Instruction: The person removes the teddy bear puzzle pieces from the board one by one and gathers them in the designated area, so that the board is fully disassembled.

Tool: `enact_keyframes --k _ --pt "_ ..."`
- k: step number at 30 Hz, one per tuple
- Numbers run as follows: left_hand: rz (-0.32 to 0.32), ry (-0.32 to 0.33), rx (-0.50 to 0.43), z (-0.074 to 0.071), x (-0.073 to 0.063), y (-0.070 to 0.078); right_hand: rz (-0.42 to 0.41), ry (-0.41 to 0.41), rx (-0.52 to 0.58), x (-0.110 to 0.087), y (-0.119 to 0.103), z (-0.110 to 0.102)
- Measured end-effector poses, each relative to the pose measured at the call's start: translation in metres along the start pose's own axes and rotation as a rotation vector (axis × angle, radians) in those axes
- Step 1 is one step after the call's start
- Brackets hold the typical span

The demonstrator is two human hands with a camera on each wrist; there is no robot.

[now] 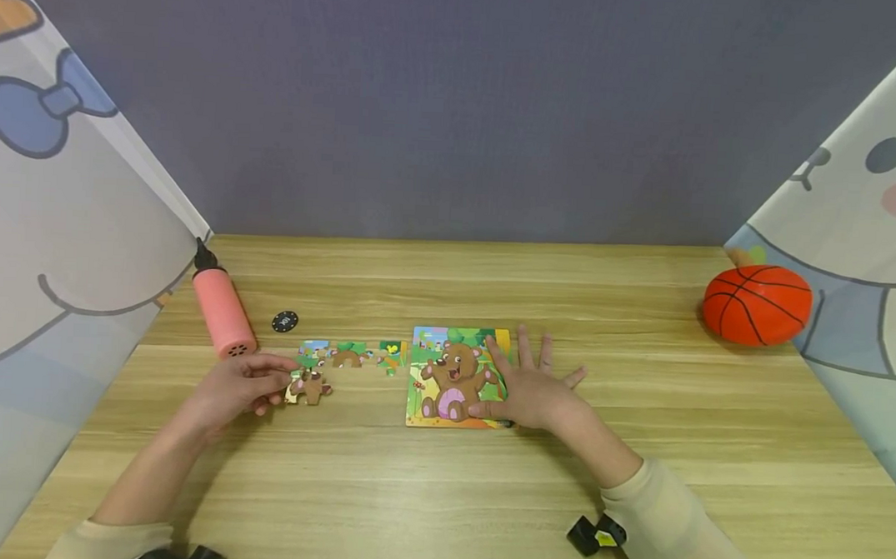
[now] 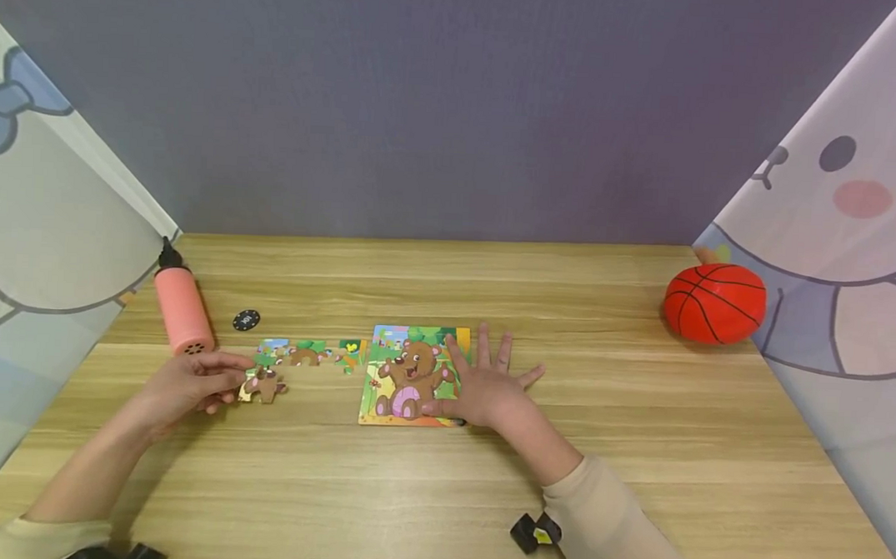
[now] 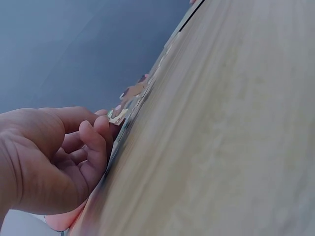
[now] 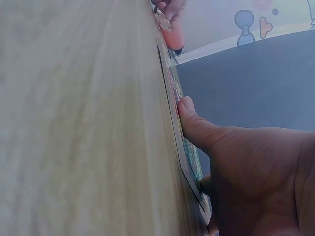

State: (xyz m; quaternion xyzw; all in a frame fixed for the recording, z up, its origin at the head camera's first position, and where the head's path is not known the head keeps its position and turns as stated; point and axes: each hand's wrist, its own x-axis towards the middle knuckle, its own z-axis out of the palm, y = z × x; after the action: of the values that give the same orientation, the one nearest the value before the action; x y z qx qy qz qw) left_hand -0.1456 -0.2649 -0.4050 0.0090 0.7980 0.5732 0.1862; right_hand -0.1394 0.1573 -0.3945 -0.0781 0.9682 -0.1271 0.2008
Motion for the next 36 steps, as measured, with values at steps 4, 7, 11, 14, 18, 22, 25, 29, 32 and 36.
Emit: enact_keyframes --k 4,7,11,14,18,22,25,29,32,36 --pt "-0.008 0.015 0.013 -0.003 -0.001 -0.002 0.002 -0.001 -0.004 0.000 -0.001 -0.001" --pt "-0.009 0.026 0.026 -0.004 -0.002 -0.001 0.002 -0.001 -0.007 0.000 -0.001 -0.001" --pt "-0.017 0.040 0.041 -0.004 -0.003 0.000 0.002 -0.001 -0.010 0.000 0.000 -0.001" --pt "-0.021 0.050 0.049 -0.004 -0.003 0.000 0.001 -0.001 -0.010 0.000 0.000 0.000" --pt "-0.022 0.063 0.062 -0.003 -0.003 0.001 -0.002 -0.003 -0.006 0.000 0.000 0.000" --pt "-0.015 0.080 0.076 -0.001 -0.004 0.002 -0.002 -0.005 -0.005 0.001 0.001 0.000" --pt "-0.001 0.091 0.091 0.000 -0.003 0.003 0.001 -0.005 -0.007 0.001 0.001 0.000" --pt "0.020 0.107 0.097 0.003 -0.002 0.007 0.004 -0.004 -0.012 0.001 0.002 0.001" --pt "0.031 0.108 0.078 0.005 -0.001 0.009 0.002 -0.001 -0.013 0.001 0.002 0.001" --pt "0.020 0.098 0.034 0.009 0.000 0.012 -0.005 0.002 -0.006 0.001 0.001 0.001"
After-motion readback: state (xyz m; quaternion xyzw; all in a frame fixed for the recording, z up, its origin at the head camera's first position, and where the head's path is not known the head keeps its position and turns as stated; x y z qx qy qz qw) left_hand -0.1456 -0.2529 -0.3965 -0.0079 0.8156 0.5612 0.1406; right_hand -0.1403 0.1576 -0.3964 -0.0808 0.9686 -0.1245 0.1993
